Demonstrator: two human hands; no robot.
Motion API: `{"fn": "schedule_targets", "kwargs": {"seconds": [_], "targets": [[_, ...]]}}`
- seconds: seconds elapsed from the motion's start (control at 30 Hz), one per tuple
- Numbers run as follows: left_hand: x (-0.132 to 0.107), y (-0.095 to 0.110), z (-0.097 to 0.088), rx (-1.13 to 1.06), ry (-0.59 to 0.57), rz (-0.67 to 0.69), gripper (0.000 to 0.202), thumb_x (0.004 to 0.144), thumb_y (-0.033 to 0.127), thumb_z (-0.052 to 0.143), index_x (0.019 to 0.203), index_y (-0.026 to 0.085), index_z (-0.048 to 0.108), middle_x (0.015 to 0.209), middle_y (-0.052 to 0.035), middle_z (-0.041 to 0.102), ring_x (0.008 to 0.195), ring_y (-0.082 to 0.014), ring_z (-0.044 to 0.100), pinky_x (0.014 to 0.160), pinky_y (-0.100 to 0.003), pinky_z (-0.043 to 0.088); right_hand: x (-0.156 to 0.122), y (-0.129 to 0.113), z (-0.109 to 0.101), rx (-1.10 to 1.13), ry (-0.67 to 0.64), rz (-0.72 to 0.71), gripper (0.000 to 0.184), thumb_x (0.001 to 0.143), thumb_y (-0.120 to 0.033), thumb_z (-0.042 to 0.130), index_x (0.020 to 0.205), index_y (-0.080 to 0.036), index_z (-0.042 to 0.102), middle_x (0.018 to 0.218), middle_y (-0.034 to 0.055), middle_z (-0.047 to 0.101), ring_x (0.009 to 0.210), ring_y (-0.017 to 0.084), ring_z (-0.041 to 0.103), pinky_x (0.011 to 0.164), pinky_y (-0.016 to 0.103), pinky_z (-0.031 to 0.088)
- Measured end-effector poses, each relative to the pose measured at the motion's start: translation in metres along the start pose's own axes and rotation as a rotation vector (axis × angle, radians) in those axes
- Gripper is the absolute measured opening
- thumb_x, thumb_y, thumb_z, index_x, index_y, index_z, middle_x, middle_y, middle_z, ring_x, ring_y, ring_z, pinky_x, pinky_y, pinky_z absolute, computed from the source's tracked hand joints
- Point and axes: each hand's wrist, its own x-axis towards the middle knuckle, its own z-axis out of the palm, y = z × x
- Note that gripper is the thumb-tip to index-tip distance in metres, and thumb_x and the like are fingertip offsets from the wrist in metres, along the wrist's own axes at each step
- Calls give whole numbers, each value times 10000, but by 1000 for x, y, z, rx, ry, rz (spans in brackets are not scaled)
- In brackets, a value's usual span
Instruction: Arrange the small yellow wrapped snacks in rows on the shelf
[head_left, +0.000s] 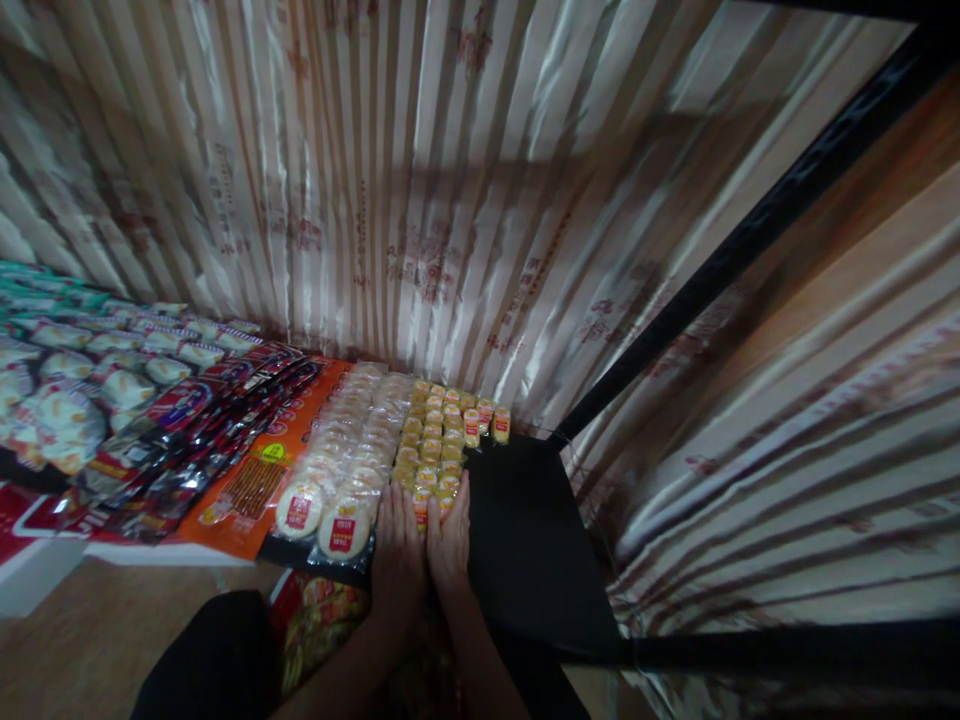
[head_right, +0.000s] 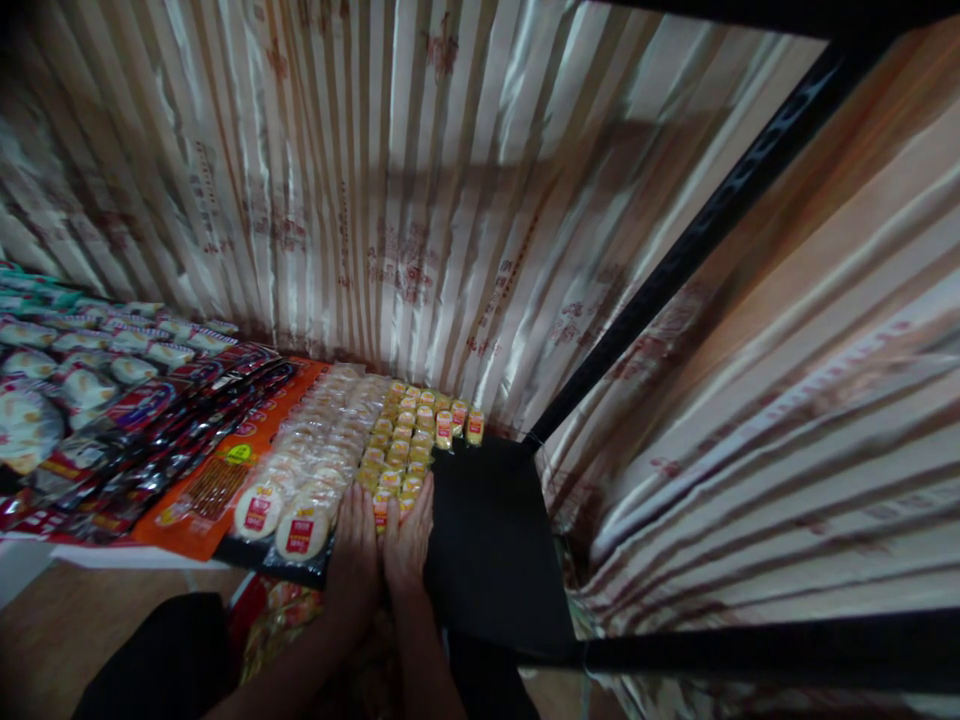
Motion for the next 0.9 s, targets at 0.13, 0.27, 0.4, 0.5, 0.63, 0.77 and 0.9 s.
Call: {"fn": "schedule_targets", "kwargs": {"seconds": [0.13,0.27,0.4,0.5,0.63,0.77,0.9], "targets": [[0,1,0,-3,22,-14,681,854,43,286,1441,66,-57,1481,-224,206,1355,-293,264,1014,-447,443,0,-3,0,14,-14,12,700,851,-502,321,1416,-101,222,1444,174,325,1336,282,300,1051,464,299],[0,1,1,18,14,-23,679,849,39,282,1440,59,-51,1481,-231,197,1363,-307,233,1013,-464,441,-1,-4,-1,10,-32,11,696,850,-502,324,1412,-104,226,1448,175,315,1342,289,285,1054,472,289],[-2,2,-1,16,26,-18,687,847,47,297,1441,62,-48,1487,-222,193,1370,-304,215,1021,-461,435,-2,-2,-2,-9,-25,3,687,857,-497,310,1414,-104,221,1456,174,300,1348,283,274,1057,469,283],[-3,2,-4,3,39,19,682,842,32,286,1445,64,-32,1497,-213,166,1376,-306,189,1011,-451,444,-2,-1,-2,-19,-43,-12,691,859,-504,299,1416,-104,223,1463,170,288,1356,285,251,1066,477,261],[-3,3,-9,-18,7,79,666,842,41,302,1442,29,14,1497,-230,148,1379,-311,181,1023,-438,430,-1,-1,-4,27,-53,13,687,869,-516,263,1429,-125,199,1484,148,254,1371,280,215,1078,485,232],[-1,4,-11,-25,-29,138,639,847,95,352,1444,61,124,1497,-215,173,1375,-339,180,1037,-495,393,-3,2,-5,118,-68,60,688,872,-530,245,1442,-153,171,1508,124,202,1380,263,198,1095,473,206],[2,8,-7,-22,-3,117,595,860,144,387,1424,75,211,1496,-208,185,1380,-344,160,1027,-507,391,1,6,-11,225,-99,118,668,885,-522,234,1453,-182,142,1516,102,197,1390,235,181,1108,451,197]]}}
